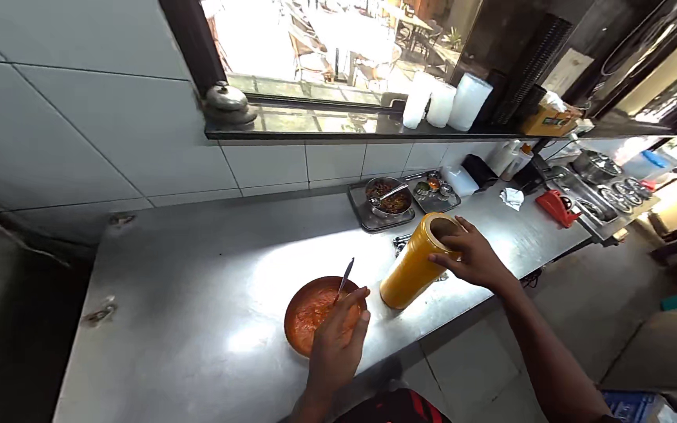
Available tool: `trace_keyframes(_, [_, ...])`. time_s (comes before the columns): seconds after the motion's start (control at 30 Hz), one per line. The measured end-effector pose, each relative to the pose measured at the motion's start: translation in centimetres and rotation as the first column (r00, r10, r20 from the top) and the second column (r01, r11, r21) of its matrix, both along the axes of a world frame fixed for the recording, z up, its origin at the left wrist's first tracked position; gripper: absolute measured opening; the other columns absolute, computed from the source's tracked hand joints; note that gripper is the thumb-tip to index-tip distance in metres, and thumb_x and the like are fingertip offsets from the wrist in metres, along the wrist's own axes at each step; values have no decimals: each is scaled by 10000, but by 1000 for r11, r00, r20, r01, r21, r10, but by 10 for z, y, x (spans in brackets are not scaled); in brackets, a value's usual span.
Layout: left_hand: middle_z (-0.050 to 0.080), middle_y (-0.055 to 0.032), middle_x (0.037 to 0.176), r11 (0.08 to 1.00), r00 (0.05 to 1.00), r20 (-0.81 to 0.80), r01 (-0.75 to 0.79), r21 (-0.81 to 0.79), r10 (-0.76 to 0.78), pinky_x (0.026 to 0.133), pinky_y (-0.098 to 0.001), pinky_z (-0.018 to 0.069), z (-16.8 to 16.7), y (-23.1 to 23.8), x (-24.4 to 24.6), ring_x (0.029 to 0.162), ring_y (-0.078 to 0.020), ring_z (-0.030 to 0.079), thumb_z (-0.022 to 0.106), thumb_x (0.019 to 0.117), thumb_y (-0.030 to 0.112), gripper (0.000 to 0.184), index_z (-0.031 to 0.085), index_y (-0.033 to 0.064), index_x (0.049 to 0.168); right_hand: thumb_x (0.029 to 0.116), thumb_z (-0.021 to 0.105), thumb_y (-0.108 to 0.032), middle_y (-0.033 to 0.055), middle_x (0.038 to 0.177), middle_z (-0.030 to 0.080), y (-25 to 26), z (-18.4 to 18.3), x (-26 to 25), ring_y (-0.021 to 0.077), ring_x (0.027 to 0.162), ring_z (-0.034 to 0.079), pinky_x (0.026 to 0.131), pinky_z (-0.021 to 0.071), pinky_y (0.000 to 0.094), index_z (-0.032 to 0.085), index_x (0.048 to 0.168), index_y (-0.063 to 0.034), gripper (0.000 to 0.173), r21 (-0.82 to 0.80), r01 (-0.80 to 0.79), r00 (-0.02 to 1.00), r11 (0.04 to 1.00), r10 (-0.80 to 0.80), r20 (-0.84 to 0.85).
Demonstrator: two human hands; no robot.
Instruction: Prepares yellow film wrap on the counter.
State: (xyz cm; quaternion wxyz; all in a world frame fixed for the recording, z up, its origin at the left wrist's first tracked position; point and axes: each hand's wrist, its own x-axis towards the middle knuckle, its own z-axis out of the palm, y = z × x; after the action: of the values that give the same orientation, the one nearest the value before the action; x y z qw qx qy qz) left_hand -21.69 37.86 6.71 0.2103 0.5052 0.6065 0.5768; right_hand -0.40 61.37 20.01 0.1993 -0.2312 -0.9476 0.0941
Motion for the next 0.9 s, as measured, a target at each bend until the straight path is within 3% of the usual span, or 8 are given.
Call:
trace_keyframes(0.07, [617, 63, 1421, 998, 997, -55, 61, -32, -62, 1149, -416, 474, -7, 28, 9, 1353, -130, 546, 543, 1043, 364, 425, 578, 211, 1438, 979, 620, -529, 3, 779, 705, 2, -2, -18, 147, 873, 705, 1143, 417, 498, 720, 841, -121, 442, 52, 134, 991, 990, -134, -8])
trace_keyframes(0.13, [555, 91, 1491, 995, 993, -97, 54, -88, -62, 1167, -406, 452, -16, 57, 23, 1392, -91, 500, 575, 1023, 431, 517, 500, 257, 1503, 978, 588, -574, 51, 676, 622, 11, -2, -33, 230, 739, 654, 848, 528, 492, 651, 759, -94, 531, -21, 298, 954, 954, -298, 0])
trace_keyframes(0.17, [535, 76, 1512, 995, 994, -98, 42, -95, -51, 1171, -407, 445, -21, 70, 31, 1401, -96, 489, 596, 1007, 450, 565, 477, 252, 1523, 969, 574, -607, 62, 631, 572, 18, -1, -35, 255, 651, 621, 661, 518, 503, 614, 732, -95, 566, -95, 370, 929, 924, -370, 17])
trace_keyframes(0.23, [484, 35, 1559, 994, 994, -110, 12, -111, -24, 1180, -406, 438, -28, 87, 48, 1425, -119, 466, 621, 978, 503, 666, 435, 221, 1553, 941, 586, -648, 57, 597, 528, 35, 2, -26, 262, 580, 570, 543, 456, 512, 581, 712, -116, 579, -284, 453, 885, 845, -465, 28])
trace_keyframes(0.47, [384, -90, 1621, 967, 979, -202, -49, -249, -2, 1189, -454, 409, -62, 89, 95, 1481, -227, 393, 746, 786, 687, 1026, 385, 143, 1578, 995, 627, -500, 149, 731, 698, 96, -45, 72, 246, 637, 687, 617, 594, 447, 710, 849, 0, 527, -883, 212, 811, 418, -580, -79])
trace_keyframes(0.67, [335, -120, 1650, 955, 919, -388, -48, -291, -73, 1235, -492, 332, -80, 69, 121, 1542, -298, 277, 722, 822, 653, 916, 448, 169, 1550, 977, 567, -615, 167, 879, 727, 105, -106, 146, 275, 762, 716, 695, 608, 472, 709, 1003, -12, 619, -973, 229, 711, 5, -684, 164])
trace_keyframes(0.83, [436, -106, 1591, 927, 888, -456, -125, -355, -55, 1222, -480, 353, -66, 76, 120, 1509, -284, 352, 648, 899, 586, 761, 524, 122, 1489, 1018, 518, -570, 167, 1021, 719, 100, -155, 168, 274, 892, 714, 780, 603, 464, 656, 1193, -21, 592, -951, 70, 679, -300, -684, 266])
trace_keyframes(0.9, [478, -92, 1563, 906, 857, -509, -151, -396, -80, 1204, -493, 365, -61, 79, 107, 1487, -283, 390, 598, 924, 548, 689, 554, 121, 1463, 1023, 516, -561, 148, 1076, 716, 93, -176, 172, 250, 946, 709, 831, 597, 436, 648, 1234, -38, 579, -936, -52, 699, -348, -682, 215])
